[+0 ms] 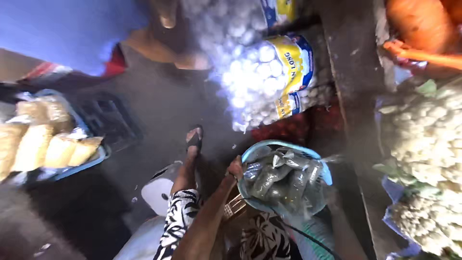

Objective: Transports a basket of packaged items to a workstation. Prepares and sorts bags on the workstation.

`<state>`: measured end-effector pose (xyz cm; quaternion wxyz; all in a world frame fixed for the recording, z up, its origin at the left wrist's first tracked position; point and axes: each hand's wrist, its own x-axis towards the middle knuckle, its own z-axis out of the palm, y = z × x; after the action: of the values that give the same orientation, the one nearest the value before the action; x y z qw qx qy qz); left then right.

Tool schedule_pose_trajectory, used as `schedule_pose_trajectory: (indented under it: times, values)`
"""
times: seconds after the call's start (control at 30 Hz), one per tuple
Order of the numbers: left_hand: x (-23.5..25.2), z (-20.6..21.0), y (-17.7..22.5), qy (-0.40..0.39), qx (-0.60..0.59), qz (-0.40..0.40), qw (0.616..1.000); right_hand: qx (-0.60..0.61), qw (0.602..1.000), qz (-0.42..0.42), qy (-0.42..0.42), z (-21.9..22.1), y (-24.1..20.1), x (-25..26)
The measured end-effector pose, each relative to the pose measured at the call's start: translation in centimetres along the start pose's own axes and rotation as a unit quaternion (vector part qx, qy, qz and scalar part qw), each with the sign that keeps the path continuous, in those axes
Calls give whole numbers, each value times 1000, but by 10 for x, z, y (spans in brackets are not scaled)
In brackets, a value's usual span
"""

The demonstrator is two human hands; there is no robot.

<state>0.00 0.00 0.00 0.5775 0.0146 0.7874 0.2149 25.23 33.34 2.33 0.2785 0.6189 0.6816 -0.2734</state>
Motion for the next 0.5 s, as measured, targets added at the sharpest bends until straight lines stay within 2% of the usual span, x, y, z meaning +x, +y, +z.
schedule_pose_trajectory:
  times: [0.07, 0.1, 0.17, 0.27, 0.37, 0.5]
  values:
    - [-28, -48, -22, -19, 13, -105, 994, -73, 997, 3, -20, 31, -20, -37]
    - [-50, -70, -43, 7, 15, -132, 991, -82, 996, 1, -43, 44, -42, -63]
    - [-99, -110, -97, 101, 4, -140, 985, -87, 993, -20, -77, 63, -93, -117]
    - [-196, -186, -147, 186, -37, -198, 962, -81, 984, -109, -115, 81, -161, -202]
    - [-293, -256, -191, 274, -68, -217, 934, -46, 971, -189, -140, 83, -233, -293]
    - [-404, -310, -244, 364, -159, -225, 890, -38, 939, -316, -134, 71, -328, -395]
